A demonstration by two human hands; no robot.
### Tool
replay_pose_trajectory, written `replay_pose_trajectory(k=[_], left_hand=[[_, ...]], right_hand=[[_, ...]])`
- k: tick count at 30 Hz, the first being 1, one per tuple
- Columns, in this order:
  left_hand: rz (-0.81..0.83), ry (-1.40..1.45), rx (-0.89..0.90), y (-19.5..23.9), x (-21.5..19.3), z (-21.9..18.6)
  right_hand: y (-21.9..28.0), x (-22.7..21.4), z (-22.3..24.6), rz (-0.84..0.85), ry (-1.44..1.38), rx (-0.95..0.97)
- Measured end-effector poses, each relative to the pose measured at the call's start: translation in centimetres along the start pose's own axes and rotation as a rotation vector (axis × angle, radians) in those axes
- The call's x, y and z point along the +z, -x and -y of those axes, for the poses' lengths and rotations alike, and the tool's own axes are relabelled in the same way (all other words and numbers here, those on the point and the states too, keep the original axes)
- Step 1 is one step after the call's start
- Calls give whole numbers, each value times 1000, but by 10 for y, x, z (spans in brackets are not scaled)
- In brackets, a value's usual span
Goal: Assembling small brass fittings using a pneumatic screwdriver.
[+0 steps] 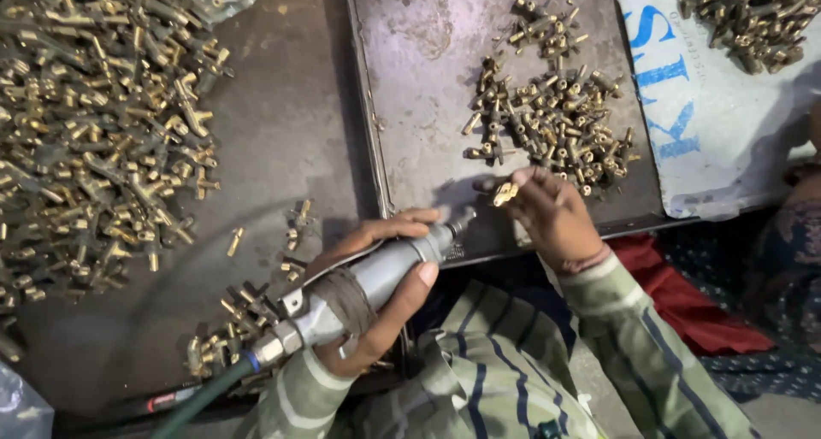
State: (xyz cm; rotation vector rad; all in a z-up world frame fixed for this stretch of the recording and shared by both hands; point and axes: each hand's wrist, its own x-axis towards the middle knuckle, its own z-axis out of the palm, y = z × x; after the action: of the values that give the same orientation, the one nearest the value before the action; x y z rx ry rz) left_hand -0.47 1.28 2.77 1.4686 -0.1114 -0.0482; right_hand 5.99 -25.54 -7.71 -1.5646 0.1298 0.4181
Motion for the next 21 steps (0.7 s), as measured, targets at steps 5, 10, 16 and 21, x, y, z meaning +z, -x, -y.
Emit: replay_pose_trajectory(k=[5, 10, 16, 21], left_hand=[[-33, -10, 48, 1, 11, -1], [-69, -136, 57, 6, 16, -15], [-35, -104, 112, 12, 22, -13], [-60, -31, 42, 15, 27, -17]], right_hand=[[-7, 16, 14, 50, -621, 175], [-3, 21, 22, 173, -821, 195], [3, 24, 31, 218, -736, 275], [9, 26, 35, 304, -790, 294]])
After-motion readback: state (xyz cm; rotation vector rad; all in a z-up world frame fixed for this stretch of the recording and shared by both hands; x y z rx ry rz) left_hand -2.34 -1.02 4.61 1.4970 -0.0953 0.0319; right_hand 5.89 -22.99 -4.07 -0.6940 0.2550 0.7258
